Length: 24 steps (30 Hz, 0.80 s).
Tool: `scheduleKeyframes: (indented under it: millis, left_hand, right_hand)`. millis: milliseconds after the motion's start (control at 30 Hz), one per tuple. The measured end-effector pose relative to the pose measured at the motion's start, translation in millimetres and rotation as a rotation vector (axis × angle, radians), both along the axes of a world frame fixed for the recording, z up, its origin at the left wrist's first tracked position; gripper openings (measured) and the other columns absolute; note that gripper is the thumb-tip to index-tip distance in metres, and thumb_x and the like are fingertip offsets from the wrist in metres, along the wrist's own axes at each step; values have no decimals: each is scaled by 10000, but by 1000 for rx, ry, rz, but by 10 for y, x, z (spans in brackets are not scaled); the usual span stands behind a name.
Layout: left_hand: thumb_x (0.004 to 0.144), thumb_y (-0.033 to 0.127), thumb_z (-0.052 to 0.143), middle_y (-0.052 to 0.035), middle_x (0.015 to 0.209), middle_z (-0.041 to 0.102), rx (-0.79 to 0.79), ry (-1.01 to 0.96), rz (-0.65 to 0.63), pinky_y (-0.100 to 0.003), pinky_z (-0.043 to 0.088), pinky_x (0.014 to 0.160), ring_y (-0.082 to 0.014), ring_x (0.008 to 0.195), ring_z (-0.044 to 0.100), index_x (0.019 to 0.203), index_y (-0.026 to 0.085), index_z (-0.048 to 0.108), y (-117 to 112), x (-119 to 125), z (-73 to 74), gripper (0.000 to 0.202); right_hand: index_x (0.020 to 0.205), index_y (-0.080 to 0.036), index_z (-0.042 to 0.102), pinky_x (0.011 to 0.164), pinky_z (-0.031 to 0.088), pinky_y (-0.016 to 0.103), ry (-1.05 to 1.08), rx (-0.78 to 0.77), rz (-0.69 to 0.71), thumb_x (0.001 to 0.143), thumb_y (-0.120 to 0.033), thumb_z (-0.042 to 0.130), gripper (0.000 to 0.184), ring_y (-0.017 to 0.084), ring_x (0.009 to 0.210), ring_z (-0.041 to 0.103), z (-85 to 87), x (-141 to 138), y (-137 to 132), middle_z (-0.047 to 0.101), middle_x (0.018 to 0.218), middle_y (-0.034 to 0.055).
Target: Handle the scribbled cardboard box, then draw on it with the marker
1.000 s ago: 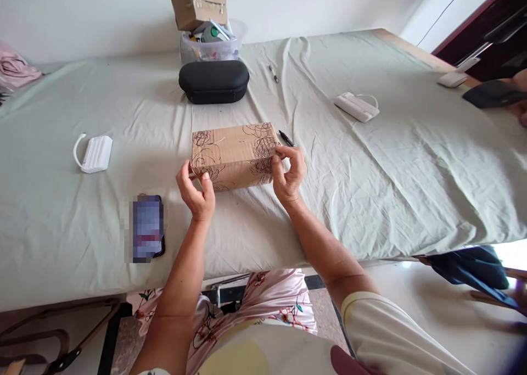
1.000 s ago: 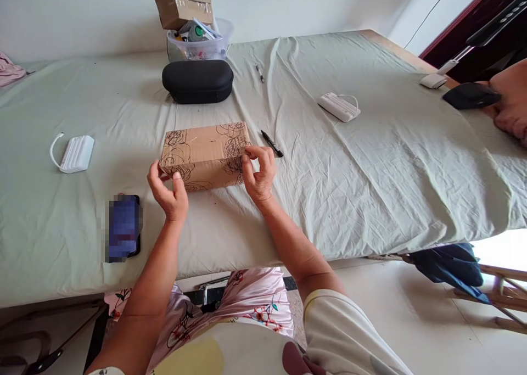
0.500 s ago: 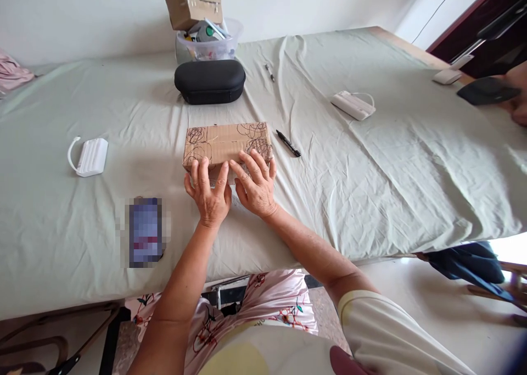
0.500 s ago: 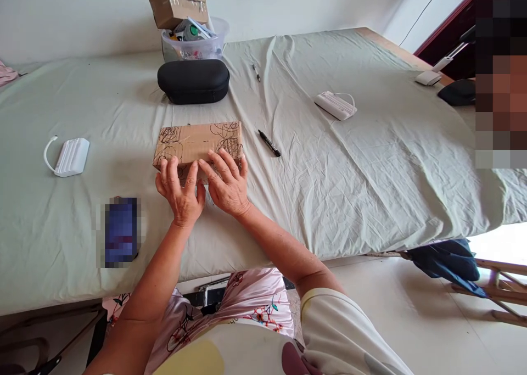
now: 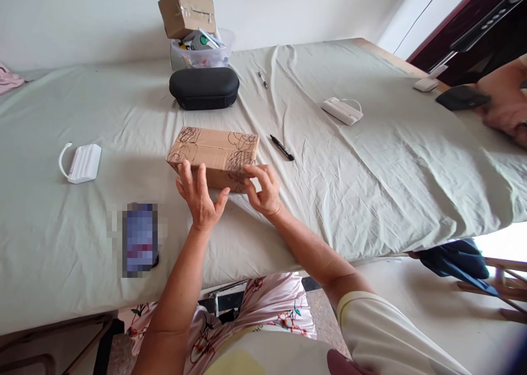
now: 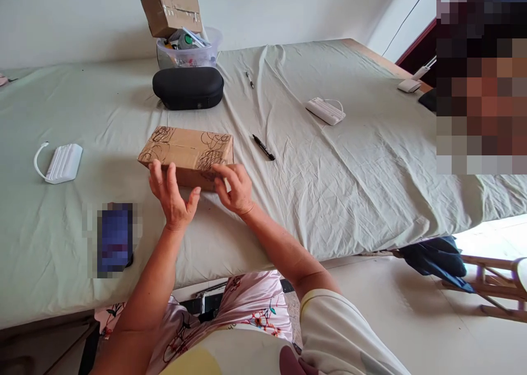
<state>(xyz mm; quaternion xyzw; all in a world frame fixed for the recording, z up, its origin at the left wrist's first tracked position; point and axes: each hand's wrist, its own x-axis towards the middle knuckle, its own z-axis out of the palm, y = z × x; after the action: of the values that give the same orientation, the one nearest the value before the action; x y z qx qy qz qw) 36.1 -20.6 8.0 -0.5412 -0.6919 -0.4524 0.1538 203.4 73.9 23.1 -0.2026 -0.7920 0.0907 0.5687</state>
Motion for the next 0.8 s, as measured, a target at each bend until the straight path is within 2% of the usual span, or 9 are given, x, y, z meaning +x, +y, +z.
scheduleKeyframes:
  millis: [67, 133, 200, 300, 467, 567, 700, 800]
  left_hand:
    - [951, 826, 457, -241, 1778, 285, 20, 16, -44, -604, 216, 1362, -384, 1722, 147, 1528, 170, 576, -24, -49, -11, 882]
    - [955, 825, 438, -232, 1755, 327, 36, 34, -90, -585, 251, 1359, -369, 1719, 167, 1467, 178, 629, -35, -87, -28, 847]
    - [972, 804, 423, -250, 1704, 398, 55, 46, -111, -592, 271, 1353, -372, 1707, 210, 1412, 158, 660, -30, -103, -38, 816]
    - [1007, 763, 393, -266, 1650, 460, 92, 65, -104, -606, 302, 1337, -371, 1688, 266, 1350, 146, 677, 1, -87, -31, 760]
    - [1090, 559, 383, -261, 1651, 463, 183, 84, -120, -606, 330, 1329, -355, 1684, 286, 1312, 142, 674, 35, -36, 11, 555]
    - [1088, 544, 391, -251, 1652, 470, 163, 75, -128, -598, 321, 1337, -356, 1689, 273, 1310, 144, 661, 20, -38, 24, 532]
    - [1061, 594, 382, -250, 1645, 478, 118, 50, -130, -613, 313, 1334, -373, 1684, 269, 1312, 147, 635, -3, -75, 27, 572]
    - [1049, 546, 465, -245, 1664, 456, 160, 70, -184, -605, 297, 1341, -372, 1675, 281, 1337, 156, 613, 5, -106, 32, 507]
  right_hand:
    - [1517, -253, 564, 840, 641, 385, -43, 64, 166, 1026, -217, 526, 494, 219, 957, 707, -21, -73, -142, 721, 1083, 96]
    - [1613, -246, 472, 861, 640, 352, -82, 103, 301, 1044, -183, 469, 572, 204, 1000, 713, -53, -139, -247, 737, 1131, 101]
    - [1650, -244, 424, 864, 628, 324, -110, 109, 342, 1061, -156, 410, 596, 186, 993, 706, -88, -176, -288, 743, 1114, 90]
    - [1583, -268, 530, 809, 598, 301, -161, 115, 272, 1070, -171, 436, 531, 172, 895, 679, -122, -170, -240, 724, 1015, 63]
    - [1420, -297, 691, 712, 542, 274, -165, 199, 178, 1059, -167, 487, 435, 148, 735, 599, -120, -123, -116, 670, 876, 21]
    - [1389, -293, 713, 700, 541, 270, -195, 152, 140, 1078, -188, 460, 415, 144, 733, 611, -108, -123, -114, 667, 863, 23]
    - [1413, -227, 689, 681, 536, 250, -177, 91, 102, 1097, -183, 439, 406, 140, 727, 624, -69, -113, -137, 663, 831, 26]
    - [1424, -221, 684, 673, 524, 238, -162, 101, 76, 1094, -175, 460, 401, 128, 686, 603, -31, -86, -113, 663, 812, 13]
